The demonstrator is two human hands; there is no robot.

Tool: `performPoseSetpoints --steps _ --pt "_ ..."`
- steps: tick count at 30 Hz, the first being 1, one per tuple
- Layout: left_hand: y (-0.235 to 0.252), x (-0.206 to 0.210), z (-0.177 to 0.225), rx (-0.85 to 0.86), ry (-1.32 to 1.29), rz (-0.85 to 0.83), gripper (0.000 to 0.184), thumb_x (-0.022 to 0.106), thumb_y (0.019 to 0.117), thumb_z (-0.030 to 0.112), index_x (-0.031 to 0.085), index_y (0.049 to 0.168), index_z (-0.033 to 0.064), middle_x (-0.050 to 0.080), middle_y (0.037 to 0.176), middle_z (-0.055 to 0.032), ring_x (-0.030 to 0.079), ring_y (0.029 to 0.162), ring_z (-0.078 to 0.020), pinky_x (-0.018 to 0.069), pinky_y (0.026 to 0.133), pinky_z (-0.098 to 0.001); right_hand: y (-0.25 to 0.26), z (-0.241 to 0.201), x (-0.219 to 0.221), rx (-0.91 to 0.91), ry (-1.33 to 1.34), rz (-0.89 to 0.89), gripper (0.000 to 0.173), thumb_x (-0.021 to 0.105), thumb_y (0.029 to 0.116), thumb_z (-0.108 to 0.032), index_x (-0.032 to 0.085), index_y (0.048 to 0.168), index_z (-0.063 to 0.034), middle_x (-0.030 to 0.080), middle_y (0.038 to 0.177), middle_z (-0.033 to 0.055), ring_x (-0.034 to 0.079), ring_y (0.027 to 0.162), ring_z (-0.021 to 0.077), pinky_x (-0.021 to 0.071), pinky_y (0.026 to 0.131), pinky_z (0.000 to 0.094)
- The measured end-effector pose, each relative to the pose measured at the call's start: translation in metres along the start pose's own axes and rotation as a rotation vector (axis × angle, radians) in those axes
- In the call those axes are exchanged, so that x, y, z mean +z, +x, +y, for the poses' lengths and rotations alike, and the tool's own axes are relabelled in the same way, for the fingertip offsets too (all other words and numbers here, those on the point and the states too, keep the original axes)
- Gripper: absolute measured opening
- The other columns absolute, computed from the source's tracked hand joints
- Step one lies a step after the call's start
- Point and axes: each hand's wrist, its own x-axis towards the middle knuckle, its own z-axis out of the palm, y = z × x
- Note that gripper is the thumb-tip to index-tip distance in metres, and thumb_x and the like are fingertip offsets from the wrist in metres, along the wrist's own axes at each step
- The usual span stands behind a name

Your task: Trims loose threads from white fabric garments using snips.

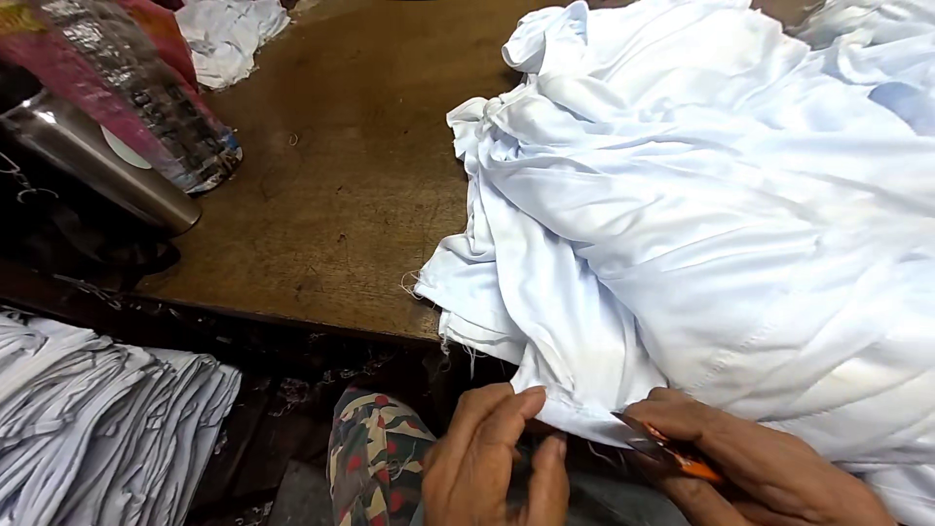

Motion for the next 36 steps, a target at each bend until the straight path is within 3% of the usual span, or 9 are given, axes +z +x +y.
performPoseSetpoints --steps 3,6,9,12,15,18,23,28,36 --pt "0.016 0.002 -0.014 0.15 0.172 0.043 0.006 0.077 0.0859 0.011 0.077 0.092 0.0089 0.067 0.1 -0.0043 0.064 0.086 -0.0079 0.0573 0.072 -0.0204 0.001 -0.002 -0.007 0.01 0.006 -0.023 0.021 0.057 0.104 -0.021 0.066 0.106 -0.0019 0.064 0.086 0.0083 0.06 0.079 0.0075 0.0499 0.069 0.0205" --pt "0.029 0.0 -0.012 0.217 0.022 -0.038 0.005 0.072 0.0878 0.006 0.07 0.083 0.0082 0.069 0.117 -0.0076 0.066 0.107 -0.0154 0.0588 0.089 -0.029 0.005 -0.004 -0.015 0.021 0.044 -0.017 0.022 0.058 0.1043 -0.023 0.066 0.104 -0.0025 0.065 0.087 0.0055 0.06 0.081 0.0039 0.0501 0.072 0.0185" --pt "0.039 -0.002 -0.01 0.159 -0.226 -0.177 0.003 0.067 0.0945 0.002 0.064 0.095 0.0025 0.074 0.1 -0.008 0.07 0.089 -0.0111 0.06 0.075 -0.0243 0.009 -0.011 -0.022 0.122 0.128 -0.011 0.017 0.06 0.1038 -0.022 0.067 0.104 -0.0066 0.066 0.089 -0.0031 0.059 0.08 -0.0034 0.0491 0.071 0.0139" --pt "0.045 -0.009 -0.006 -0.075 -0.326 -0.254 0.033 0.072 0.0943 0.006 0.055 0.123 0.0006 0.071 0.085 -0.0019 0.063 0.068 -0.0041 0.0529 0.059 -0.0179 0.012 -0.018 -0.024 0.273 0.198 0.037 0.009 0.059 0.1024 -0.015 0.067 0.102 -0.0101 0.063 0.082 -0.0094 0.055 0.068 -0.0047 0.0458 0.06 0.0135" --pt "0.05 -0.015 -0.003 -0.261 -0.414 -0.298 0.058 0.073 0.0925 0.004 0.044 0.143 0.0018 0.07 0.08 -0.0032 0.062 0.065 -0.0063 0.0524 0.059 -0.0194 0.012 -0.021 -0.018 0.323 0.149 0.1 0.01 0.058 0.1009 -0.01 0.066 0.106 -0.0054 0.064 0.082 -0.0061 0.056 0.066 -0.0018 0.0475 0.057 0.0156" --pt "0.051 -0.016 0.002 -0.315 -0.438 -0.315 0.062 0.071 0.0932 0.002 0.041 0.147 0.0013 0.07 0.081 -0.0038 0.063 0.065 -0.0069 0.0537 0.06 -0.0197 0.009 -0.025 -0.016 0.23 0.002 0.097 0.027 0.064 0.1016 -0.027 0.063 0.118 -0.006 0.059 0.083 -0.0039 0.051 0.067 -0.0026 0.0435 0.058 0.0141" --pt "0.055 -0.013 0.008 -0.31 -0.426 -0.363 0.067 0.07 0.0928 0.0 0.036 0.151 0.0002 0.071 0.081 -0.0024 0.064 0.066 -0.0059 0.0546 0.061 -0.0191 0.014 -0.032 -0.011 -0.009 -0.271 0.02 0.035 0.076 0.0928 -0.03 0.067 0.115 -0.0041 0.064 0.087 0.0121 0.057 0.074 0.0139 0.0465 0.065 0.0249" --pt "0.06 -0.016 0.009 -0.428 -0.445 -0.385 0.069 0.071 0.0922 0.001 0.038 0.153 0.003 0.072 0.08 -0.0035 0.066 0.066 -0.0075 0.0563 0.062 -0.0201 0.014 -0.036 -0.02 0.006 -0.442 -0.018 0.05 0.035 0.1103 -0.041 0.063 0.12 -0.0007 0.062 0.089 0.0167 0.057 0.078 0.0209 0.0462 0.066 0.0328" --pt "0.072 -0.02 0.005 -0.509 -0.458 -0.477 0.067 0.07 0.091 0.001 0.041 0.151 0.0034 0.073 0.078 -0.0065 0.07 0.068 -0.0107 0.0589 0.066 -0.0238 -0.009 -0.018 -0.039 -0.127 -0.787 -0.088 0.044 0.038 0.1107 -0.035 0.065 0.126 -0.0031 0.058 0.08 0.0172 0.055 0.066 0.0315 0.0419 0.057 0.0427"
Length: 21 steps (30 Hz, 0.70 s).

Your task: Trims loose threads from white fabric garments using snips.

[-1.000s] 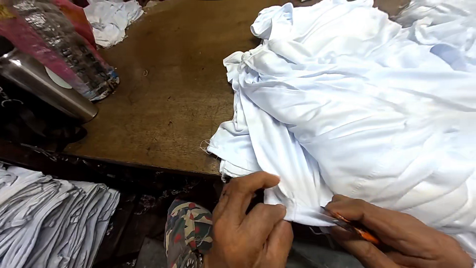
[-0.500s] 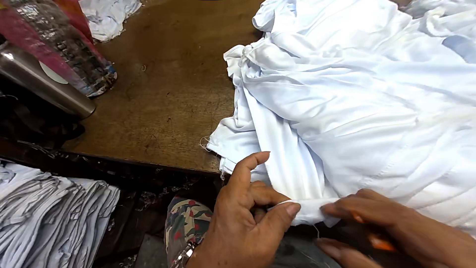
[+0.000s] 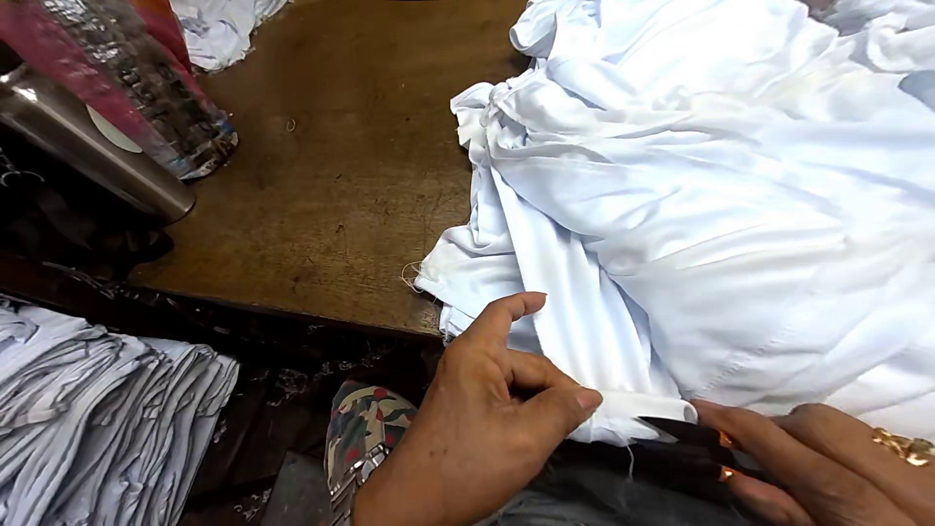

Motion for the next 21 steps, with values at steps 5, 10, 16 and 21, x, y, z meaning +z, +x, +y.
performPoseSetpoints --steps 5,10,16,21 --pt "0.003 0.002 0.003 -0.025 0.014 -0.029 0.067 0.069 0.0911 0.0 0.039 0.152 0.0024 0.072 0.075 -0.0064 0.068 0.066 -0.0093 0.0566 0.063 -0.022 0.005 -0.001 0.004 -0.052 -0.026 0.032 0.041 0.041 0.11 -0.031 0.067 0.124 -0.0025 0.059 0.078 0.0157 0.055 0.066 0.0303 0.041 0.058 0.0412" --pt "0.004 0.0 0.003 -0.04 0.026 -0.042 0.067 0.069 0.091 0.0 0.04 0.151 0.0031 0.072 0.075 -0.0062 0.068 0.065 -0.0091 0.0565 0.062 -0.0218 0.007 0.003 0.002 -0.075 -0.001 0.021 0.041 0.041 0.1099 -0.033 0.067 0.122 -0.0035 0.058 0.078 0.0146 0.054 0.066 0.0297 0.0407 0.058 0.0407" --pt "0.005 0.003 0.004 -0.062 0.022 -0.054 0.067 0.068 0.0914 0.0 0.039 0.151 0.0026 0.073 0.076 -0.0059 0.068 0.065 -0.0084 0.0559 0.061 -0.0207 0.008 0.0 0.004 -0.093 -0.006 0.001 0.04 0.041 0.1096 -0.033 0.067 0.12 -0.0037 0.058 0.077 0.0145 0.055 0.066 0.0297 0.041 0.057 0.0412" --pt "0.004 0.002 0.004 -0.084 0.049 -0.049 0.065 0.068 0.0918 0.002 0.041 0.151 0.0033 0.072 0.075 -0.0052 0.067 0.064 -0.0078 0.0553 0.06 -0.0203 0.01 -0.002 0.005 -0.092 -0.013 -0.003 0.039 0.041 0.1098 -0.032 0.067 0.119 -0.0032 0.059 0.078 0.0153 0.056 0.066 0.0303 0.0414 0.057 0.0415"
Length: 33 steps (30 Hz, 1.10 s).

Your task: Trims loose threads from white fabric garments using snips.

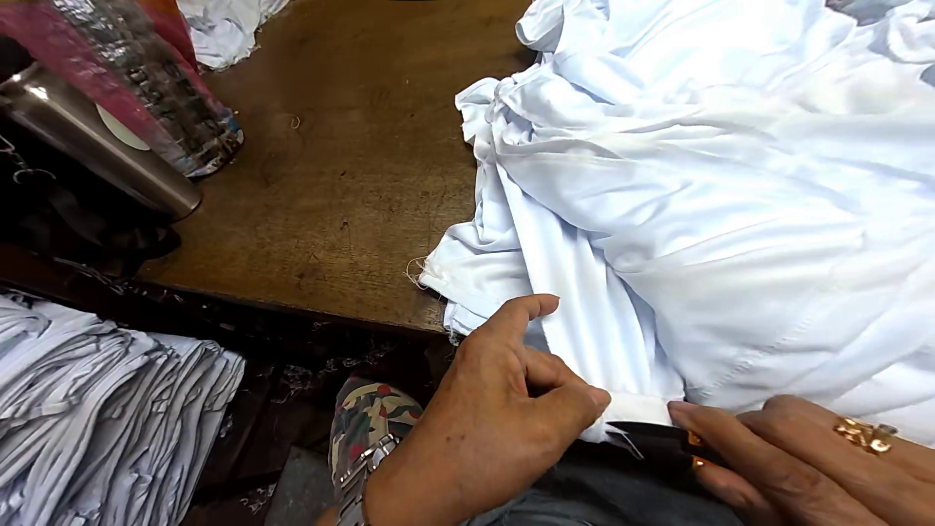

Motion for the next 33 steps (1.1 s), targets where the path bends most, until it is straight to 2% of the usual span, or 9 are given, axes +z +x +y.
performPoseSetpoints --steps 5,12,19,21,24,28,33 --pt "0.0002 0.0002 -0.0033 -0.031 -0.018 0.004 0.065 0.069 0.0916 0.002 0.041 0.15 0.0036 0.072 0.075 -0.0057 0.066 0.063 -0.0078 0.0544 0.058 -0.0206 0.0 -0.0025 0.0032 0.003 0.008 -0.003 0.038 0.042 0.1098 -0.032 0.066 0.119 -0.0038 0.059 0.078 0.0146 0.055 0.066 0.03 0.0415 0.057 0.0412" --pt "0.0024 -0.0009 -0.0034 -0.136 -0.13 -0.009 0.061 0.071 0.0905 0.001 0.046 0.147 0.0048 0.071 0.072 -0.0095 0.054 0.051 -0.0054 0.0391 0.045 -0.0163 -0.0008 -0.0004 0.0067 -0.013 -0.003 0.008 0.037 0.041 0.1101 -0.031 0.066 0.114 -0.0041 0.058 0.076 0.0141 0.055 0.065 0.0299 0.0409 0.055 0.0414" --pt "0.0025 -0.0008 -0.0067 -0.164 -0.216 -0.025 0.058 0.07 0.0918 0.002 0.048 0.145 0.0056 0.071 0.075 -0.0118 0.053 0.051 -0.0049 0.038 0.045 -0.0158 -0.0056 0.0032 0.0058 0.009 0.032 -0.001 0.04 0.037 0.1109 -0.032 0.066 0.109 -0.0036 0.058 0.075 0.015 0.056 0.064 0.0304 0.0413 0.055 0.0418" --pt "0.0021 -0.0014 -0.0067 -0.151 -0.224 -0.024 0.055 0.07 0.0919 0.002 0.05 0.143 0.0051 0.071 0.076 -0.0117 0.053 0.052 -0.0043 0.038 0.046 -0.0155 -0.0081 0.005 0.0028 0.027 0.038 0.0 0.04 0.037 0.1109 -0.032 0.065 0.11 -0.0028 0.057 0.075 0.0156 0.055 0.064 0.0306 0.0415 0.056 0.0418" --pt "0.0022 -0.0018 -0.0062 -0.142 -0.235 -0.031 0.055 0.071 0.092 0.001 0.049 0.143 0.0043 0.072 0.077 -0.0131 0.057 0.051 -0.0064 0.0432 0.046 -0.0163 -0.0078 0.0032 0.0011 0.036 0.02 -0.001 0.043 0.038 0.1106 -0.035 0.066 0.117 -0.0029 0.059 0.078 0.0163 0.056 0.066 0.0307 0.0422 0.057 0.0419" --pt "0.0022 -0.0012 -0.0051 -0.122 -0.215 -0.026 0.055 0.071 0.0919 0.001 0.05 0.142 0.0049 0.072 0.077 -0.0128 0.057 0.052 -0.0072 0.043 0.046 -0.0166 -0.002 0.0002 0.0026 0.021 0.001 -0.002 0.043 0.036 0.111 -0.034 0.065 0.115 -0.0024 0.057 0.077 0.0154 0.054 0.064 0.0299 0.0395 0.055 0.0416" --pt "0.0013 -0.0017 -0.0053 -0.133 -0.212 -0.021 0.056 0.071 0.0914 0.001 0.05 0.143 0.0059 0.072 0.077 -0.0127 0.056 0.052 -0.0065 0.0424 0.046 -0.0163 -0.0055 0.0025 0.0046 0.048 0.088 0.0 0.045 0.035 0.1114 -0.036 0.066 0.114 -0.0035 0.058 0.077 0.0153 0.055 0.065 0.0284 0.0407 0.056 0.0403"
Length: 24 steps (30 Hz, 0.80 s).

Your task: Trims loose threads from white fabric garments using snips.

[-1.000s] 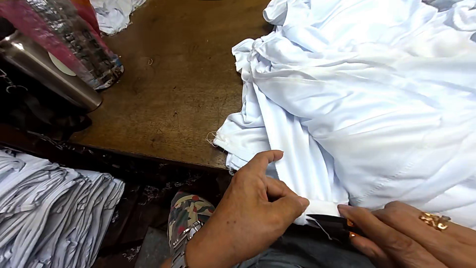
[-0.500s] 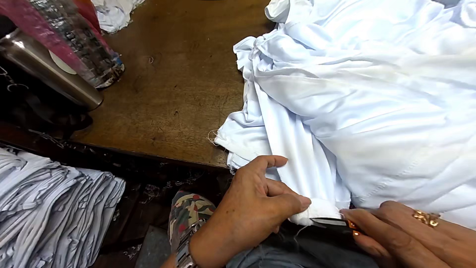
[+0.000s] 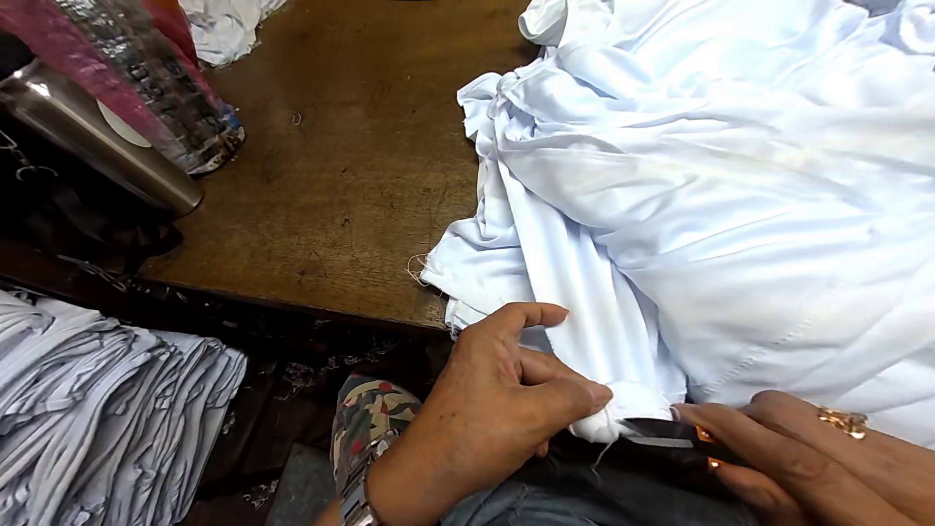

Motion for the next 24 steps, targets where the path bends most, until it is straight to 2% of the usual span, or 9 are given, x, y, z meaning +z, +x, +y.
performPoseSetpoints --steps 15,24 --pt "0.001 -0.0014 0.0004 -0.006 0.035 0.0 0.058 0.072 0.0899 -0.001 0.05 0.143 0.0065 0.072 0.075 -0.0101 0.051 0.049 -0.0023 0.0349 0.043 -0.0141 0.004 -0.0021 0.0015 -0.046 -0.076 0.002 0.039 0.039 0.1104 -0.032 0.066 0.114 -0.0035 0.057 0.076 0.0144 0.054 0.064 0.0296 0.04 0.054 0.0409" --pt "0.0014 -0.0026 0.0012 -0.015 0.043 -0.007 0.057 0.072 0.0901 -0.001 0.051 0.143 0.007 0.073 0.077 -0.0103 0.051 0.05 -0.0031 0.0358 0.044 -0.0147 0.0011 0.0007 -0.0021 -0.045 -0.068 -0.026 0.04 0.038 0.1104 -0.032 0.066 0.115 -0.0035 0.057 0.077 0.0148 0.054 0.065 0.03 0.0401 0.055 0.0413"
